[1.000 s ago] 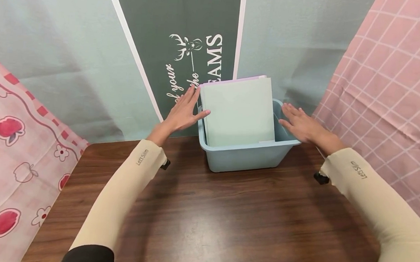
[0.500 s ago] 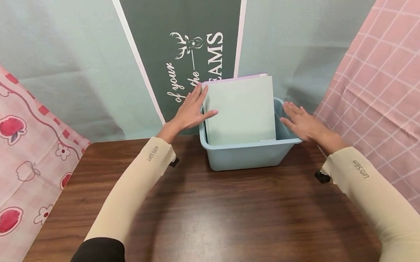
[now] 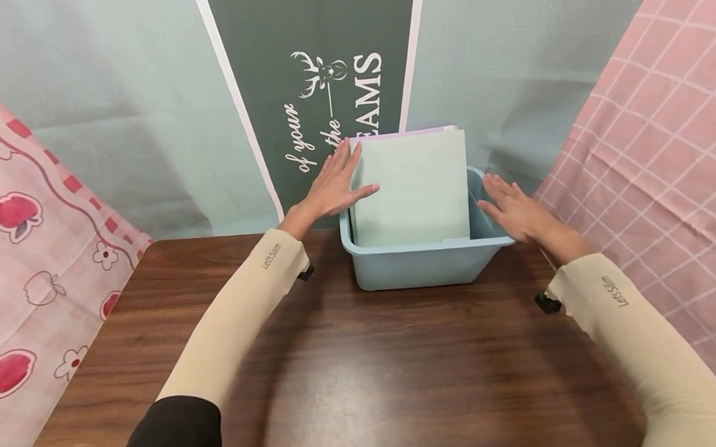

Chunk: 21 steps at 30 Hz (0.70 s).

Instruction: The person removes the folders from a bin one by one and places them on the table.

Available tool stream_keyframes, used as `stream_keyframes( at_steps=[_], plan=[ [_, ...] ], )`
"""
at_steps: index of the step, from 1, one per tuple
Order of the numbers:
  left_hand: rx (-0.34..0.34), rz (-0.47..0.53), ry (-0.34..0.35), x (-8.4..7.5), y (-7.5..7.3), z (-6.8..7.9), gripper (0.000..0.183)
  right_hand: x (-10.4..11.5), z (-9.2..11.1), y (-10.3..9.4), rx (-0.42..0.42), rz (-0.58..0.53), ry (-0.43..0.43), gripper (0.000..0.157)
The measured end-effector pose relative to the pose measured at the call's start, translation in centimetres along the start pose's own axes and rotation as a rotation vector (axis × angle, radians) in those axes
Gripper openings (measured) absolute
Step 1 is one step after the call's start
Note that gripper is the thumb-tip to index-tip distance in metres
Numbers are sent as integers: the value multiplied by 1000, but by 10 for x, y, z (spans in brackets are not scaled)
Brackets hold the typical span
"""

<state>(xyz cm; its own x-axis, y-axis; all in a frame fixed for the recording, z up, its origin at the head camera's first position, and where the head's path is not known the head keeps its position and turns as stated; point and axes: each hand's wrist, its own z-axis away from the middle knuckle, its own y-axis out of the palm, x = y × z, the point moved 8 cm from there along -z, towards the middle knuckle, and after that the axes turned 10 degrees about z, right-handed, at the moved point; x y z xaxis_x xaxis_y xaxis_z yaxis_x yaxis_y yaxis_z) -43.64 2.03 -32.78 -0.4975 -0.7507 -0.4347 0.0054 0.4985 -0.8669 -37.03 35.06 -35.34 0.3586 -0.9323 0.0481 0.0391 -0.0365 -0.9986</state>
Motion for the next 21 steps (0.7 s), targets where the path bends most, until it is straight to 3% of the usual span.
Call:
stream_keyframes(
  at_steps=[21],
  plan=[
    [-20, 37, -61, 1, 4, -8, 102, 1, 1, -1, -15, -9, 7, 68]
  ],
)
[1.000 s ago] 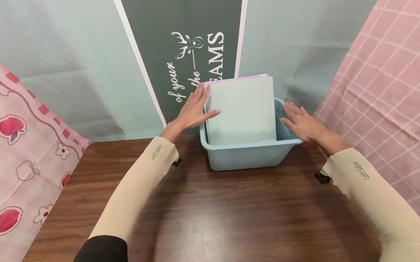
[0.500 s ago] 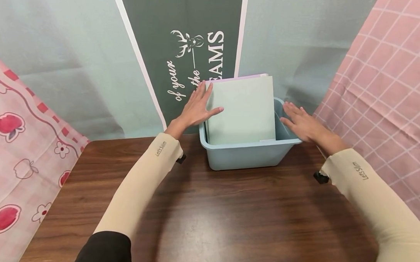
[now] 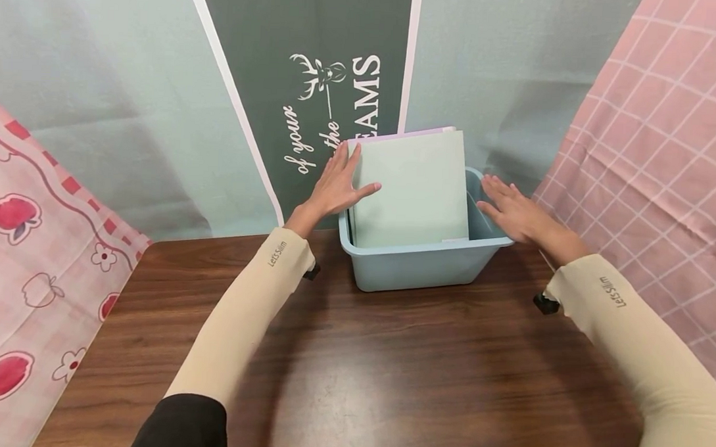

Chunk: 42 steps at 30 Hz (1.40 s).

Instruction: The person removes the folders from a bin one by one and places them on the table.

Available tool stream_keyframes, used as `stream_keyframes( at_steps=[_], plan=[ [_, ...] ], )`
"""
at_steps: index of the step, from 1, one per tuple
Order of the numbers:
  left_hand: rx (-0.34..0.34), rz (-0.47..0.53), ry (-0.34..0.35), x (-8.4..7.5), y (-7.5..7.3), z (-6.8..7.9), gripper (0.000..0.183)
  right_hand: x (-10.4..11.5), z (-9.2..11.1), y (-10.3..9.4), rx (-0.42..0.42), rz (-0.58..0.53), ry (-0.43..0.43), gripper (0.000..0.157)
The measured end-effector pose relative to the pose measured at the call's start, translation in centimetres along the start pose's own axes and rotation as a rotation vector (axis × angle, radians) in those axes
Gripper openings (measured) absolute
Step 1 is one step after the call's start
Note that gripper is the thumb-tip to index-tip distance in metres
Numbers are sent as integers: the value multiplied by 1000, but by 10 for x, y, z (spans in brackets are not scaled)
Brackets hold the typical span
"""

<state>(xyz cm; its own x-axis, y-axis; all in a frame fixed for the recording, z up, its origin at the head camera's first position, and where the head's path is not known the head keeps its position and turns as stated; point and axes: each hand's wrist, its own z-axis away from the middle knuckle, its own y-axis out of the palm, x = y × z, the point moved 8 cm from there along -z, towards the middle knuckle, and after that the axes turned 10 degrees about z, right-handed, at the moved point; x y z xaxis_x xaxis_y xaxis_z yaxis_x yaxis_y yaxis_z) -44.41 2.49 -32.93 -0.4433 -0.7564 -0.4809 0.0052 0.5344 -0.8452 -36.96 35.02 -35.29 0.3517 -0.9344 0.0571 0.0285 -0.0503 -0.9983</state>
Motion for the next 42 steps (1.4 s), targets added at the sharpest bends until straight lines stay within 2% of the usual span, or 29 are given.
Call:
stream_keyframes(
  at_steps=[14, 26, 30, 37, 42],
  plan=[
    [-50, 98, -5, -3, -4, 2, 100, -1, 1, 2, -11, -19, 1, 68],
    [-121, 255, 53, -9, -8, 8, 94, -2, 0, 1, -33, -22, -6, 68],
    [-155, 287, 93, -13, -10, 9, 91, -2, 0, 1, -33, -23, -5, 68],
    [-226, 343, 217, -25, -16, 10, 86, -1, 0, 0, -45, -39, -20, 67],
    [-230, 403, 252, -33, -18, 14, 84, -2, 0, 1, -41, -38, -18, 67]
  ],
)
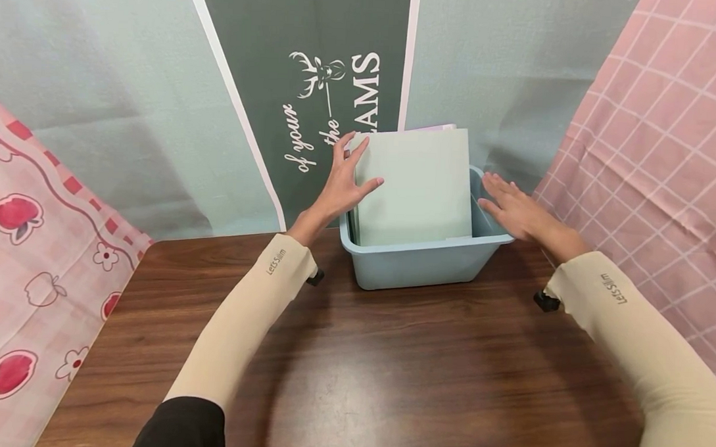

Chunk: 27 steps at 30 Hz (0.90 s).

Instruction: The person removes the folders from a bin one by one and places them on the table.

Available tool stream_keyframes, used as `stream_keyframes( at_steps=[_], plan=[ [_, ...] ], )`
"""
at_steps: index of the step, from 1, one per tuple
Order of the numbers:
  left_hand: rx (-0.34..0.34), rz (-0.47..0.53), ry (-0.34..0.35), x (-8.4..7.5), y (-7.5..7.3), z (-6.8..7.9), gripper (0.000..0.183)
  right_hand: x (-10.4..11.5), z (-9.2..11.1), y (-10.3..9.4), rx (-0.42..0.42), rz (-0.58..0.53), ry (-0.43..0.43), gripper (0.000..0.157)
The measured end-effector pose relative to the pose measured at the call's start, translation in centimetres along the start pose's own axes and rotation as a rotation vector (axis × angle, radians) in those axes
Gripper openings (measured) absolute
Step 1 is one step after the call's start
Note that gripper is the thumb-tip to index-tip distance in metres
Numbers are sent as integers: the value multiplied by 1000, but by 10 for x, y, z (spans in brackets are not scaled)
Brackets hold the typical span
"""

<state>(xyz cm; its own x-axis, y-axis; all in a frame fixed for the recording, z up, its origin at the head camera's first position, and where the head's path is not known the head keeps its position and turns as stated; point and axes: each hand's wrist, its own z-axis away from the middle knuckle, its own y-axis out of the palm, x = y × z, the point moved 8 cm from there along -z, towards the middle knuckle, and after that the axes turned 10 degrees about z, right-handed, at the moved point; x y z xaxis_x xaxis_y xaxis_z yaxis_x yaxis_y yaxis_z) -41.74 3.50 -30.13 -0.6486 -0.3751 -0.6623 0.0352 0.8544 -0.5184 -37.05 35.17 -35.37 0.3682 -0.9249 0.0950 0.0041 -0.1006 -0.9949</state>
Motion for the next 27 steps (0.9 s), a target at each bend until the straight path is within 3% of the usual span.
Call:
stream_keyframes(
  at_steps=[6, 12, 20, 27],
  plan=[
    [-3, 53, 9, 0, 3, 2, 83, -1, 0, 0, -3, -2, -4, 67],
    [66, 84, -44, 4, 9, 4, 82, -2, 0, 0, -15, -4, -10, 67],
    [219, 151, -119, 10, 16, 4, 87, -1, -1, 0, -5, 20, -7, 67],
    [362, 165, -103, 7, 22, 4, 87, 0, 0, 0, 12, 29, -2, 69]
  ],
)
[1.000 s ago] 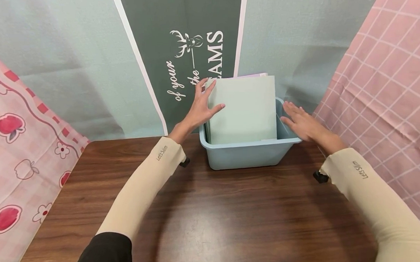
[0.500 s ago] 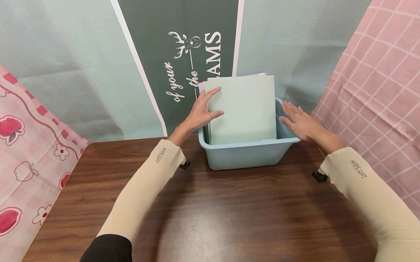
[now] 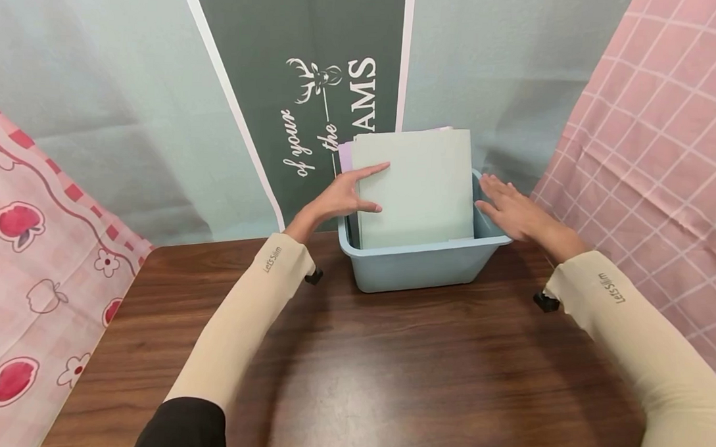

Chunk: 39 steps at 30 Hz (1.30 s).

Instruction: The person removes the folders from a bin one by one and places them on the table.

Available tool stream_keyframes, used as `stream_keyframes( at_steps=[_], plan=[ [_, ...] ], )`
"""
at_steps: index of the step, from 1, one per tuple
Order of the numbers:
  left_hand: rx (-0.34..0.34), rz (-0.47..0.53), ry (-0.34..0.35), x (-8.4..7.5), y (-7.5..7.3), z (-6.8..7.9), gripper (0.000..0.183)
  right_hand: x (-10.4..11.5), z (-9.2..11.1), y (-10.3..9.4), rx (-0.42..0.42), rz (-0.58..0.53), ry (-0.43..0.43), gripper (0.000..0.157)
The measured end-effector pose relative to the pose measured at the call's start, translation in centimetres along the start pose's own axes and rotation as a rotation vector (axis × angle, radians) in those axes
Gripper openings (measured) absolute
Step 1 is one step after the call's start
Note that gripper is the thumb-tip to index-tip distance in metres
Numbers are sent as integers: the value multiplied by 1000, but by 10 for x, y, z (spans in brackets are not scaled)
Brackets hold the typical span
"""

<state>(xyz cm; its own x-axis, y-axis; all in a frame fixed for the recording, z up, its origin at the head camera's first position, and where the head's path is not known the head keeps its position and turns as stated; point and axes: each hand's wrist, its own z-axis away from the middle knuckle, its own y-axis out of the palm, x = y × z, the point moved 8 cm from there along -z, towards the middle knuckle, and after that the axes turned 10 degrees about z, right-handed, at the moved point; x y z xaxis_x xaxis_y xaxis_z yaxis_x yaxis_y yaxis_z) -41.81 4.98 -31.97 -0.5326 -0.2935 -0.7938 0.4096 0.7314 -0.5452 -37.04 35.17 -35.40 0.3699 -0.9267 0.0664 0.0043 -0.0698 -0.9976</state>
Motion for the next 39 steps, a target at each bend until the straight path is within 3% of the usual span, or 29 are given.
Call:
stream_keyframes(
  at_steps=[4, 10, 18, 22, 39],
  plan=[
    [19, -12, -3, 1, 2, -1, 85, 0, 1, 0, 0, 7, 1, 69],
    [-36, -42, 1, 1, 1, -3, 75, 1, 2, -1, 2, 11, 3, 69],
    [-81, -50, 15, 3, 2, -2, 74, 2, 3, 0, 15, 22, 9, 69],
    [-106, -26, 25, 3, 1, -1, 73, 1, 3, 0, 13, 25, 7, 69],
    [-200, 179, -63, 8, -13, 12, 71, 3, 1, -1, 14, 17, -9, 69]
  ],
)
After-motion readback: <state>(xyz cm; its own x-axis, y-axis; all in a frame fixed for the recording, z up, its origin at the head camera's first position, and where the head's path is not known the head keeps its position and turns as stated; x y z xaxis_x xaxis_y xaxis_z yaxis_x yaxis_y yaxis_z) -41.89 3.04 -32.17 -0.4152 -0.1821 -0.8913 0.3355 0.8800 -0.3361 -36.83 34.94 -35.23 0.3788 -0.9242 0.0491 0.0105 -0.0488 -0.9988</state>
